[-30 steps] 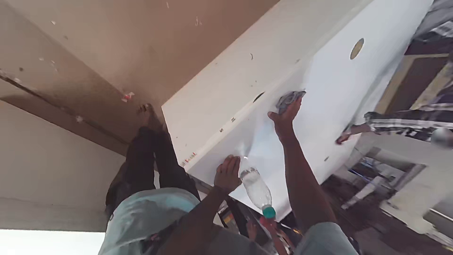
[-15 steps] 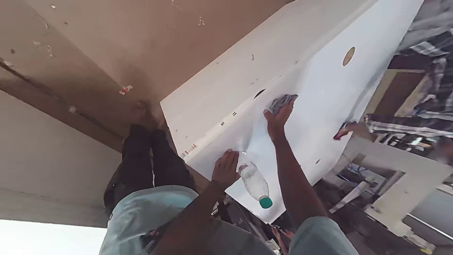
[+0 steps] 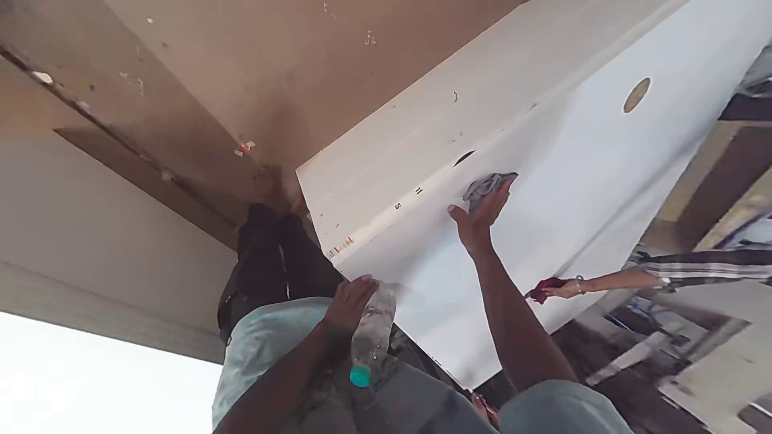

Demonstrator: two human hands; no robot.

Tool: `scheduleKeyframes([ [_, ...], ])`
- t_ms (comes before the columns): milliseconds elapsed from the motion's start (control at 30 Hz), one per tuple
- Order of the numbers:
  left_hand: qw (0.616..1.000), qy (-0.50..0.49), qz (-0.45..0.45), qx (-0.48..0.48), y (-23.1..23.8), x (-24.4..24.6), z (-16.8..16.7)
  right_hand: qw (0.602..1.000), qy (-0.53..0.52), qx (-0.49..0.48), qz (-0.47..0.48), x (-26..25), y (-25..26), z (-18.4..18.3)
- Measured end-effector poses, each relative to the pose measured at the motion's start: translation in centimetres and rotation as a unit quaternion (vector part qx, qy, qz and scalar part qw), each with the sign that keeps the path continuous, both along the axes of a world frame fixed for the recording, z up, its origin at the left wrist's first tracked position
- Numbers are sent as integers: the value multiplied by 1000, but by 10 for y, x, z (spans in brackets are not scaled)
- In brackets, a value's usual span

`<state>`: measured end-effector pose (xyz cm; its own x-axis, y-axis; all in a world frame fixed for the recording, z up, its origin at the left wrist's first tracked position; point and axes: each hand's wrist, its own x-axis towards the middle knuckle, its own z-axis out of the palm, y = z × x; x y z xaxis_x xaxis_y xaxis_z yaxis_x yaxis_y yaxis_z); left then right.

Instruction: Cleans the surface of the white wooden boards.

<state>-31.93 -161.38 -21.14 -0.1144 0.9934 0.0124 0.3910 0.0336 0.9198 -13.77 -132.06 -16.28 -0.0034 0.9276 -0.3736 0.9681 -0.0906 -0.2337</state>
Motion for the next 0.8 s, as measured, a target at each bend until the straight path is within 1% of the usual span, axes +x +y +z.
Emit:
scheduleKeyframes([
  [133, 1000, 5, 16, -23, 4, 7, 6, 1000, -5, -6, 1, -2, -3, 4],
  [233, 999, 33, 19, 10, 1, 10, -5, 1000, -1, -18, -21, -9, 2, 6],
  [300, 999, 41, 5, 27, 2, 6, -13, 999, -5, -12, -48, -24, 13, 1],
  [367, 998, 45, -18, 38, -3, 0, -11, 996, -26, -23, -86, -36, 14, 4],
  [433, 997, 59, -28, 49, 1, -6, -17, 994, -24, -19, -105, -46, 20, 0],
  [633, 997, 50, -18, 64, -1, -3, -19, 992, -31, -37, -113, -41, 17, 5],
  [767, 997, 49, -12, 56, -3, -3, -19, 991, -36, -12, -126, -48, 15, -2],
  [800, 997, 51, -12, 58, -3, -2, -19, 993, -36, 2, -112, -50, 10, -3],
])
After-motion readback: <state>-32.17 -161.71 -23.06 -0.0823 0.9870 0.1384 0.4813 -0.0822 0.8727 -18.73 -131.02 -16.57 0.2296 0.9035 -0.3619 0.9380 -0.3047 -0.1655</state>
